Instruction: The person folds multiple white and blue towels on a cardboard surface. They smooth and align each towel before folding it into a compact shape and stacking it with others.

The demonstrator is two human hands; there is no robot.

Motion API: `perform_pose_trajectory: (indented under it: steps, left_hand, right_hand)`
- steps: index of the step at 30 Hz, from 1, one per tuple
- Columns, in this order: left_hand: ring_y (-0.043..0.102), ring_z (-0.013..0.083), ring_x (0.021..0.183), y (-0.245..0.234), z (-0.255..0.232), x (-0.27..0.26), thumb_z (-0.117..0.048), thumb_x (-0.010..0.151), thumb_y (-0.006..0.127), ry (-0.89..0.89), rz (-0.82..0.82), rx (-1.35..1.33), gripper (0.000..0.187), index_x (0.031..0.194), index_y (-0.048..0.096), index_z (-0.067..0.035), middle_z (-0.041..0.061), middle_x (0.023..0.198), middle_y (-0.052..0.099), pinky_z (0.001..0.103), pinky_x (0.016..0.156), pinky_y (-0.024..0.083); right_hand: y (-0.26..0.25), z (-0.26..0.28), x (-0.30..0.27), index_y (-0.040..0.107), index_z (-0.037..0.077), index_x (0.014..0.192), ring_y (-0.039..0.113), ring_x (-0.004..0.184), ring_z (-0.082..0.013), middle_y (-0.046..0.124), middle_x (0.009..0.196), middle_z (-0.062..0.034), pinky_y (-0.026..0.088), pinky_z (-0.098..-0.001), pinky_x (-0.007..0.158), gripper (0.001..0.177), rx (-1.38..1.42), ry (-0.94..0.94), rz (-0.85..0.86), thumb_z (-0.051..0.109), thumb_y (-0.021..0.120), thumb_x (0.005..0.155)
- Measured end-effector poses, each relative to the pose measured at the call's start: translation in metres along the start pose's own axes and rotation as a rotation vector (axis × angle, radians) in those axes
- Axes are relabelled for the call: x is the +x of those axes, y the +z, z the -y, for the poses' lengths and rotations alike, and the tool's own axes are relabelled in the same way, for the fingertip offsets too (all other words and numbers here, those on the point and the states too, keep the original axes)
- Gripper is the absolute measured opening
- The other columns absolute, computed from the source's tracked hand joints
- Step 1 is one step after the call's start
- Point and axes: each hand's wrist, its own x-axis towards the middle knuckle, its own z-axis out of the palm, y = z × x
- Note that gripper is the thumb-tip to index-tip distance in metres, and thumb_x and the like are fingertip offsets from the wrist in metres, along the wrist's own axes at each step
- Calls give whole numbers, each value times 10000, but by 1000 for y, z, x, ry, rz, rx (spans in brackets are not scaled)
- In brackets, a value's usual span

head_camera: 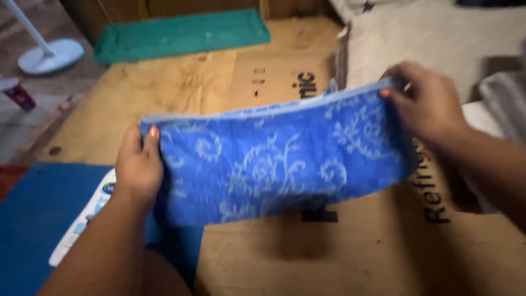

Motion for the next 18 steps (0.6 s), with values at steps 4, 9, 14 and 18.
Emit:
perform_pose_trajectory:
  steps: [4,9,14,18]
  left_hand:
    - [531,208,823,11,14,19,-228,1128,510,62,-71,89,240,1065,547,0,122,909,605,360,777,467]
    - [566,235,840,29,20,19,-209,1090,584,16,-148,115,300,1341,475,-86,126,941,605,370,777,481]
    - [629,336,1119,50,0,-26,-143,928,735,10,-281,302,609,1463,446,-124,161,1278,624,437,932,486]
    - [562,398,1235,60,-6,-81,-293,823,810,-136,-323,620,722,1442,470,-145,164,1360,607,572,944,395]
  right_hand:
    - [16,1,21,691,23,1170,708,827,-299,732,1028,-176,547,-455,755,252,-93,43,-41,186,755,989]
    - [40,11,25,568,26,1285,702,951,-339,660,1212,-186,582,-473,804,371,154,273,27,135,710,960]
    - [70,19,-10,391,39,1423,594,1213,-346,400,1448,-236,504,-416,1083,691,190,100,151,36,734,823]
    - [77,4,-51,441,-16,1462,445,1337,-470,384,1501,-292,418,-529,1100,802,-5,-298,3,103,821,767]
